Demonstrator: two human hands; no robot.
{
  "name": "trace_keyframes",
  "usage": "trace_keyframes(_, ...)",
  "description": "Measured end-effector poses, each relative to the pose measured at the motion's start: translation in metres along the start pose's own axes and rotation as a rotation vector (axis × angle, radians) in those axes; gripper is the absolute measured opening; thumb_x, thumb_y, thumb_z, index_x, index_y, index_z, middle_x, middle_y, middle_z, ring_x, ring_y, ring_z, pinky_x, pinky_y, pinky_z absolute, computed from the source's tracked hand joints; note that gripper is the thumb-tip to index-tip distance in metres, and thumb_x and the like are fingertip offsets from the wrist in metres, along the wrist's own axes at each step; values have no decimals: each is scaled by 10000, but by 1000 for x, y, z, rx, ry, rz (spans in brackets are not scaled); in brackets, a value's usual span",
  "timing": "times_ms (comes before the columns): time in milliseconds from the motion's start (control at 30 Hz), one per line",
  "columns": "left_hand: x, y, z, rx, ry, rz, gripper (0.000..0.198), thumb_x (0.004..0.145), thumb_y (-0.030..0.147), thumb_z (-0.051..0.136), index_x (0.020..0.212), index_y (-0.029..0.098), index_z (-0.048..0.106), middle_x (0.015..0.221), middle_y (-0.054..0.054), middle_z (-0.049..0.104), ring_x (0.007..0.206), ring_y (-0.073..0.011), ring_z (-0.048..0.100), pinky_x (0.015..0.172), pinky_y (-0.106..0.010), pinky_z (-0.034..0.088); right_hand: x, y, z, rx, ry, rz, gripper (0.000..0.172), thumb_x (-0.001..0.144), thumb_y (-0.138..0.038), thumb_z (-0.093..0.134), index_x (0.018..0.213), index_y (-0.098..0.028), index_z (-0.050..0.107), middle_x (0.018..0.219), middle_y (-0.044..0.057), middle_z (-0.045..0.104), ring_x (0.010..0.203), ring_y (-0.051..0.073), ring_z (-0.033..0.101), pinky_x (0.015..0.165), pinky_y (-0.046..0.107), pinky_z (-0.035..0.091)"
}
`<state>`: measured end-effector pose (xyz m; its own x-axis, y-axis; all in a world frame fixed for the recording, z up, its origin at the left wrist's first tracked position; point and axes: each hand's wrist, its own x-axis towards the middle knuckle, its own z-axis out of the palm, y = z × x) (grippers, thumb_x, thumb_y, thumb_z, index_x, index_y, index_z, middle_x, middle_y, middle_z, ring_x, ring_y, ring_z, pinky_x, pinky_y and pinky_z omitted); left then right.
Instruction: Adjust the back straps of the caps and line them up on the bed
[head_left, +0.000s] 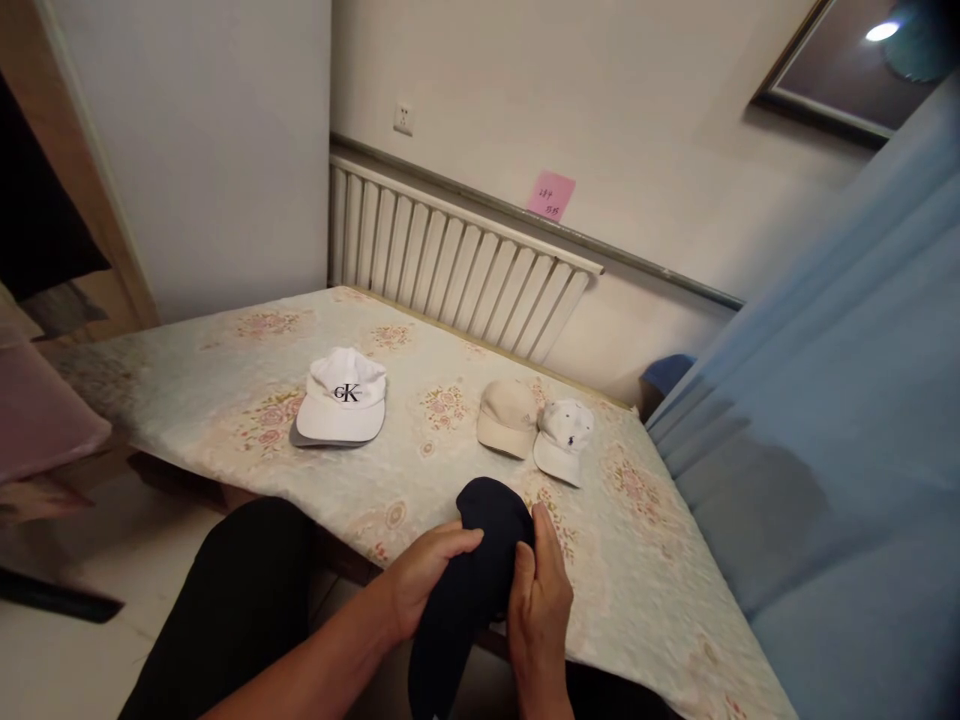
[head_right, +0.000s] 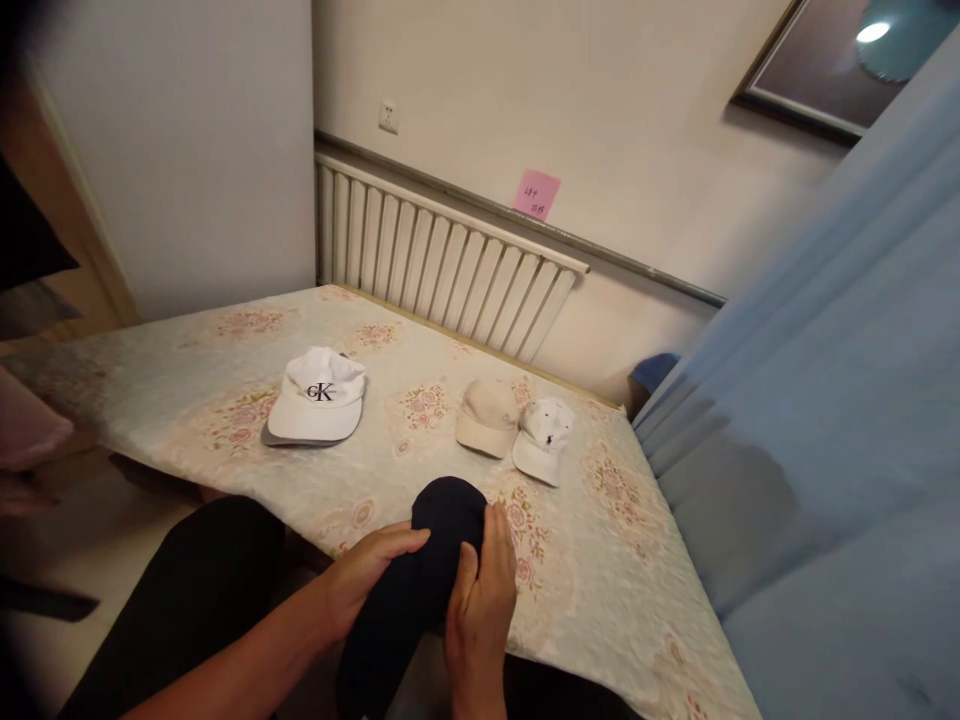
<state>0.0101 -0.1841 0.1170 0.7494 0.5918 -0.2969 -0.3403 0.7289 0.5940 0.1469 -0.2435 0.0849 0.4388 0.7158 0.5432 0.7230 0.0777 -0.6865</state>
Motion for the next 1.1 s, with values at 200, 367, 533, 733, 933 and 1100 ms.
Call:
trace_keyframes(200, -2, -2, 5, -25, -36, 96, 86, 733, 193, 633, 786, 125, 642, 681, -15, 638, 658, -138, 601, 663, -241, 448, -8, -30, 15, -264, -130, -530, 510, 883, -234, 476, 1373, -155, 359, 1403, 127, 428, 1346, 272, 294, 1062, 559, 275)
trace_keyframes(367, -5, -2, -2, -43, 77, 47, 88, 720, 215, 663, 742, 136, 627, 623, 0, 626, 556, -120, 579, 555, -223, 436, -1, 2, 19, -249, -82, -449, 448, 908, -237, 415, 1348, -158, 395, 1363, 123, 477, 1316, 257, 352, 1038, 548, 318)
trace_keyframes(533, -1, 0, -5, -61, 69, -31, 161, 731, 241, 624, 821, 110, 646, 697, -59, 668, 604, -168, 622, 638, -298, 492, 3, 24, 11, -176, -38, -100, 429, 934, -298, 332, 1301, -115, 457, 1319, 156, 516, 1234, 244, 465, 997, 497, 401)
trace_keyframes(733, 4, -3, -5, -82, 4, 9, 130, 691, 154, 587, 806, 130, 641, 647, -23, 635, 600, -155, 604, 628, -266, 456, -3, -16, 9, -206, -24, -353, 465, 922, -271, 378, 1368, -139, 360, 1436, 146, 368, 1340, 266, 304, 1038, 549, 327)
trace_keyframes(933, -4, -1, -3, -113, -142, 133, 372, 624, 42, 524, 957, 145, 653, 770, -37, 662, 688, -164, 618, 712, -279, 443, -2, -22, 13, -287, -61, -519, 473, 910, -282, 415, 1364, -156, 366, 1421, 140, 395, 1352, 306, 267, 1038, 616, 264)
trace_keyframes(1100, -5, 1, -1, -99, -178, 107, 454, 589, 40, 492, 1003, 140, 646, 764, -60, 660, 624, -167, 603, 634, -291, 448, 2, 3, 9, -153, 9, -234, 456, 934, -299, 334, 1369, -164, 360, 1404, 139, 419, 1310, 265, 359, 1020, 552, 345)
